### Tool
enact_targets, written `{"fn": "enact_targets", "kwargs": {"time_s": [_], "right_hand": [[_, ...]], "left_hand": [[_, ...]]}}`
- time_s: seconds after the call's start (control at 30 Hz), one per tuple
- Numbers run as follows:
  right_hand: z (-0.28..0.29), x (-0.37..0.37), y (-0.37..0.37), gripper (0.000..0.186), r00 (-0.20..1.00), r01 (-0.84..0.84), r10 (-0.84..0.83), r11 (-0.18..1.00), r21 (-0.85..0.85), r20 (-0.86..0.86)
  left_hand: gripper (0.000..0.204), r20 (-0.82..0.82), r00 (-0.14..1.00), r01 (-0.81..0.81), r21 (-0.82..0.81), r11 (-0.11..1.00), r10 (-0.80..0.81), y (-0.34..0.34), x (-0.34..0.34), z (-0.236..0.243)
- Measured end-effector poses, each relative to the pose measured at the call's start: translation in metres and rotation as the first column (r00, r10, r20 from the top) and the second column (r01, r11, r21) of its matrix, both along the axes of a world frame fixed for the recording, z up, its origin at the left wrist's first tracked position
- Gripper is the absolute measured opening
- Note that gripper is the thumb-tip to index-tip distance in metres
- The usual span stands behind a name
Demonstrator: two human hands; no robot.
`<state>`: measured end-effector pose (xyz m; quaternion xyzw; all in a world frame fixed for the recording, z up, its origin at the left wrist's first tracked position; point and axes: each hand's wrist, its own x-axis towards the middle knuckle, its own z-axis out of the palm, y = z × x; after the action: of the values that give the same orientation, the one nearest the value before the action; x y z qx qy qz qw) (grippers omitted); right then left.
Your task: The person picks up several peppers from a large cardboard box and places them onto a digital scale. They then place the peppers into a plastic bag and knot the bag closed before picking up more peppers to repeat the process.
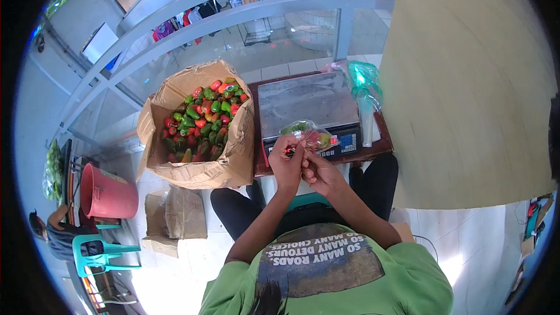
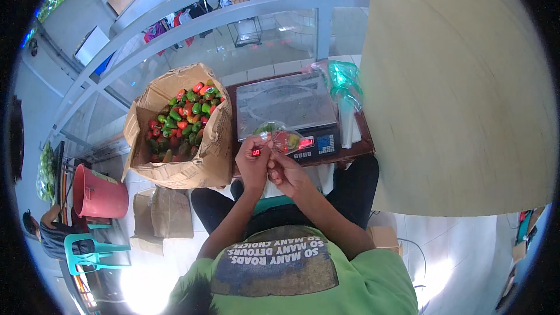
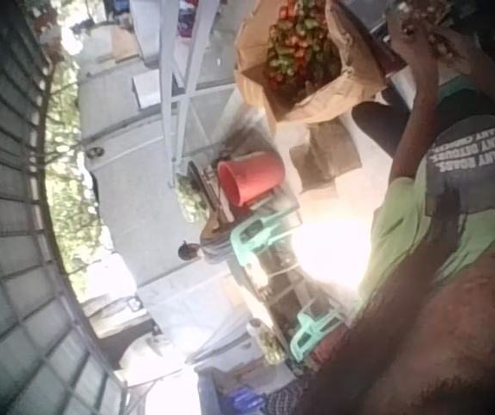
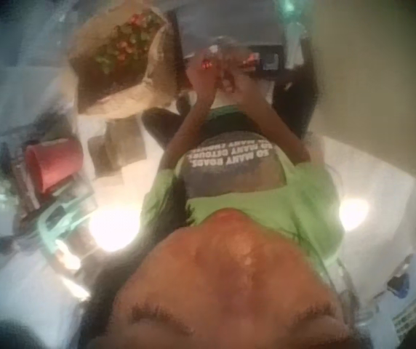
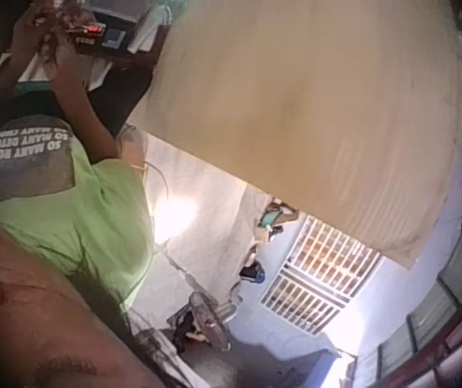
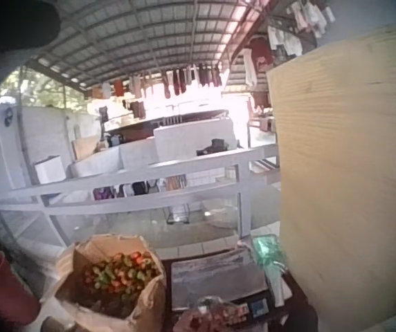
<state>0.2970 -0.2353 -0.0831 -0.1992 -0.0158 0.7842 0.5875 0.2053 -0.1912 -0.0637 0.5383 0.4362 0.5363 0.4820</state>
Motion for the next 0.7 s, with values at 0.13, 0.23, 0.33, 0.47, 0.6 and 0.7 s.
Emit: {"fn": "enact_targets", "kwargs": {"time_s": [0.13, 0.23, 0.33, 0.47, 0.6, 0.7], "right_hand": [[0.011, 0.009, -0.006, 0.015, 0.686, 0.083, -0.175, 0.983, 0.162, 0.706], [0.019, 0.009, -0.005, 0.015, -0.416, -0.028, -0.565, 0.791, 0.611, 0.712], [0.043, 0.019, 0.004, 0.015, -0.626, -0.247, -0.691, 0.616, 0.748, 0.362], [0.049, 0.028, 0.012, 0.014, -0.591, -0.220, -0.682, 0.650, 0.728, 0.430], [0.051, 0.027, 0.016, 0.019, 0.049, 0.052, -0.502, 0.865, 0.500, 0.864], [0.061, 0.019, 0.016, 0.020, 0.252, 0.108, -0.439, 0.898, 0.426, 0.862]], "left_hand": [[0.010, -0.293, 0.951, 0.020, 0.367, 0.930, 0.095, 0.004, -0.003, -0.001], [0.013, -0.383, 0.917, 0.056, 0.407, 0.912, 0.115, 0.000, 0.003, 0.011], [0.013, -0.422, 0.901, 0.094, 0.406, 0.909, 0.095, 0.001, -0.001, 0.014], [0.015, -0.435, 0.897, 0.111, 0.405, 0.907, 0.084, -0.009, -0.005, 0.029], [0.013, -0.483, 0.844, 0.087, 0.553, 0.829, 0.233, -0.006, -0.005, 0.041], [0.012, -0.390, 0.906, 0.077, 0.536, 0.841, 0.165, -0.002, -0.004, 0.035]]}}
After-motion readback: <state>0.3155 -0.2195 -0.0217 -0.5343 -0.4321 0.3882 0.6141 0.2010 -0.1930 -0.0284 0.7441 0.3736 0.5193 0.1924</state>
